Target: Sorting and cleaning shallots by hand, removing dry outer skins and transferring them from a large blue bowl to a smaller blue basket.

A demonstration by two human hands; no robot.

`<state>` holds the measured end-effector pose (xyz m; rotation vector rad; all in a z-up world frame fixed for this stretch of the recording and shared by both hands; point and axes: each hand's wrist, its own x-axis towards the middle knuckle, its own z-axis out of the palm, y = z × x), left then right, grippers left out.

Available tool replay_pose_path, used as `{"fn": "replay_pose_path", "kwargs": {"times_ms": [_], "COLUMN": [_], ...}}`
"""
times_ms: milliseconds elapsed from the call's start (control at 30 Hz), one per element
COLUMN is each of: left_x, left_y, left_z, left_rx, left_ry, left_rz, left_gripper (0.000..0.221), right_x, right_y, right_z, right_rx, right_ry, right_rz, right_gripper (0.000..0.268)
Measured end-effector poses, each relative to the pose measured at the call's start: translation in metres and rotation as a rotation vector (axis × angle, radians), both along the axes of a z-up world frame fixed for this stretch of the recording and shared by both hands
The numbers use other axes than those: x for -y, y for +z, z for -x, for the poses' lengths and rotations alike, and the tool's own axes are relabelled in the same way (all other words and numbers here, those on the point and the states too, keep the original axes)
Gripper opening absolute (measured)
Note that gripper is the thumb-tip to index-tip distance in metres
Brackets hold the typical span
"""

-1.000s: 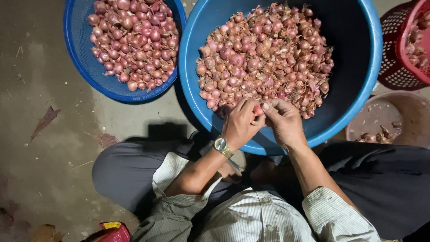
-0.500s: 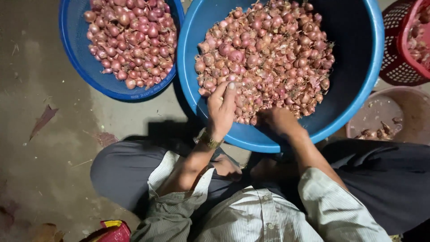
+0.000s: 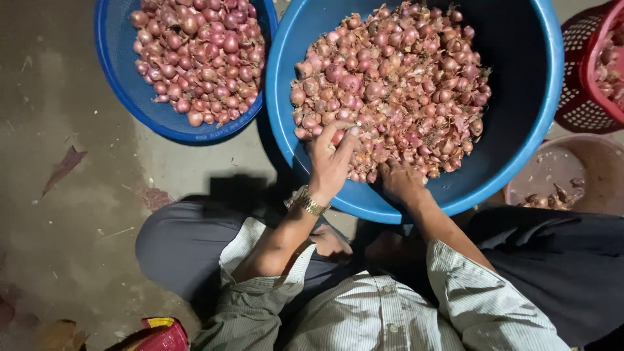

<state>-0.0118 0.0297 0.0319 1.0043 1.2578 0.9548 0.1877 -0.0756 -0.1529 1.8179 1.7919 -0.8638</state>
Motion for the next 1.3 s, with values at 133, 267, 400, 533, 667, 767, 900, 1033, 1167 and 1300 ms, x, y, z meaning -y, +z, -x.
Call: {"fn": "replay_pose_path", "kwargs": {"times_ms": [133, 267, 400, 533, 667, 767, 900, 1033, 1167, 1300], "left_x": [-0.001, 0.002, 0.0, 0.004, 0.002, 0.002, 0.003, 0.007, 0.02, 0.027], "left_y": [0.004, -0.01, -0.011, -0.007, -0.002, -0.001, -0.006, -0.01, -0.029, -0.018], "left_z": [0.001, -0.003, -0.003, -0.006, -0.006, -0.004, -0.006, -0.009, -0.01, -0.01], "left_rx": [-0.007, -0.008, 0.008, -0.021, 0.01, -0.023, -0.027, -0.007, -0.187, -0.381], "left_ry": [-0.04, -0.064, -0.075, -0.103, -0.11, -0.112, -0.11, -0.119, -0.311, -0.401], "left_rz": [0.029, 0.058, 0.103, 0.059, 0.125, 0.135, 0.148, 0.165, -0.125, -0.419], "left_gripper": [0.023, 0.019, 0.018, 0.016, 0.016, 0.016, 0.014, 0.014, 0.017, 0.032], "right_x": [0.004, 0.005, -0.017, -0.037, -0.031, -0.027, -0.035, -0.04, -0.039, -0.036], "right_y": [-0.028, -0.042, 0.027, 0.132, 0.099, 0.074, 0.132, 0.14, 0.137, 0.151], "right_z": [0.001, -0.011, -0.028, -0.02, -0.046, -0.049, -0.024, -0.014, -0.009, 0.003], "right_rx": [0.016, 0.01, -0.192, -0.544, -0.93, -1.128, -1.465, -1.622, -1.646, -1.618], "right_ry": [-0.256, -0.155, -0.134, -0.6, -1.053, -1.171, -1.25, -1.241, -1.298, -1.297], "right_rz": [0.058, 0.103, 0.155, 0.059, 0.004, 0.04, 0.128, 0.136, -0.015, -0.117], "right_gripper": [0.068, 0.058, 0.044, 0.039, 0.03, 0.031, 0.055, 0.048, 0.028, 0.019]}}
